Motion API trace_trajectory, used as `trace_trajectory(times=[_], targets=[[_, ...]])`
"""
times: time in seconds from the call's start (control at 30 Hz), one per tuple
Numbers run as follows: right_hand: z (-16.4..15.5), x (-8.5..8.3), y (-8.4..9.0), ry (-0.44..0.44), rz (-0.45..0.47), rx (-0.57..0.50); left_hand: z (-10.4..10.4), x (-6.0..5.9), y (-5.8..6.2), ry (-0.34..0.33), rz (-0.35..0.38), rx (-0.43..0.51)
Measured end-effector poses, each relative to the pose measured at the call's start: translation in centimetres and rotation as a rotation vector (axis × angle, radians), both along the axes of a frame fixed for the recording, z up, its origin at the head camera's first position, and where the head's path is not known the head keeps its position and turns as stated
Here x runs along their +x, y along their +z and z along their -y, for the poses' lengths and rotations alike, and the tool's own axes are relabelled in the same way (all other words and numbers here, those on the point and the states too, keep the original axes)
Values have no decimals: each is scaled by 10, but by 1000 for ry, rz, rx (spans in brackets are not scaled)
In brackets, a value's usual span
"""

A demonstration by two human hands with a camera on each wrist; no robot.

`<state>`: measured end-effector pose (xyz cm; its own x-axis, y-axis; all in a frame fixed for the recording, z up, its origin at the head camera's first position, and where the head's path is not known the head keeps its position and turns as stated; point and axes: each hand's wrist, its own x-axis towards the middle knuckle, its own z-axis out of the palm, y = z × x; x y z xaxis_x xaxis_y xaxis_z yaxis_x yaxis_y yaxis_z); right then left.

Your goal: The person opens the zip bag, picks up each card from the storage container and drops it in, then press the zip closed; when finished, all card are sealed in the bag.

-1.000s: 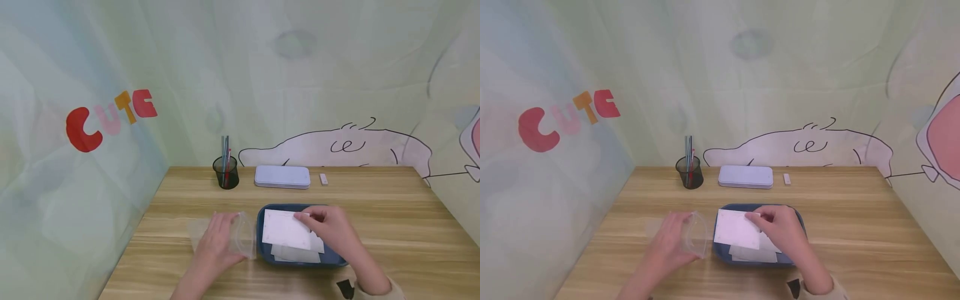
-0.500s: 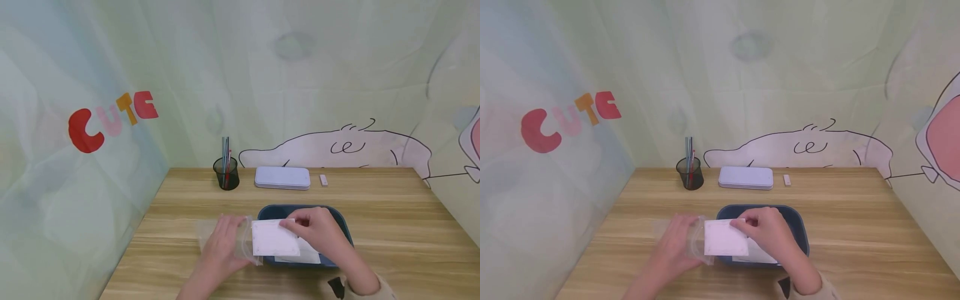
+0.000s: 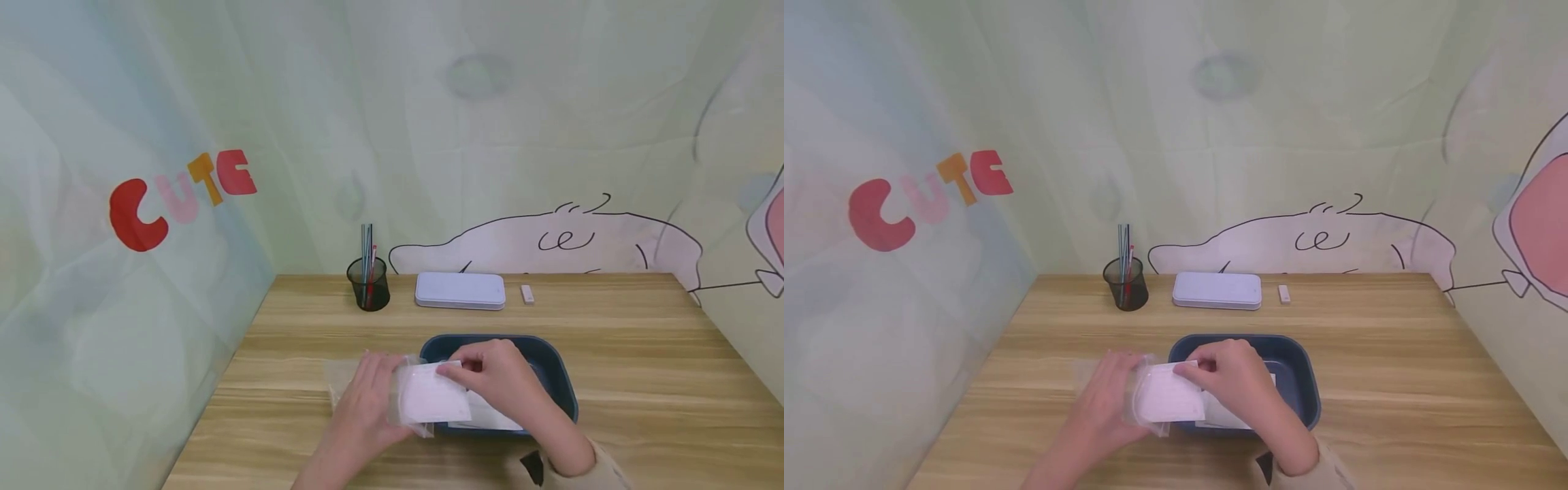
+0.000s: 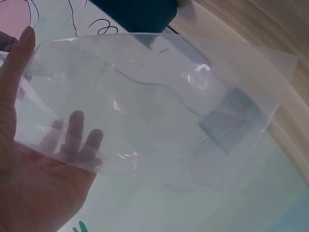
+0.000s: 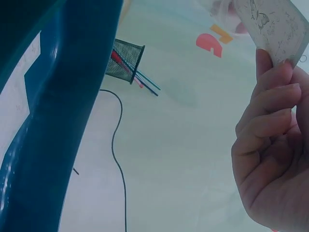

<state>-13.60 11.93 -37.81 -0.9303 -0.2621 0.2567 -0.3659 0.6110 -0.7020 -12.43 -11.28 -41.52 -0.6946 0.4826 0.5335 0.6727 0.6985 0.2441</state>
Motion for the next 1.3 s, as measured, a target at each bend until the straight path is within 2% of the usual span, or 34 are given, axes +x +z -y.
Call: trace_trajectory(times=[0.23,0.5,0.77,0.97,1.2,1.3], targets=[[13,-2,-5,9,-8,0,0,1,-1,-9,-7,11],[32,1,-12,-6,-64,13,-2,3,1,26,7,-41],[47,6,-20,-44,-100,-31,-3,3,1,11,-35,-21],[52,11,-26,-27,-69,-60,-4,1,2,0,-87,22],[52,18,-24,28,-49,0,-4,-1,3,10,-86,50],[46,19,-19,4,-33,-5,-3,-2,2,25,-95,56]])
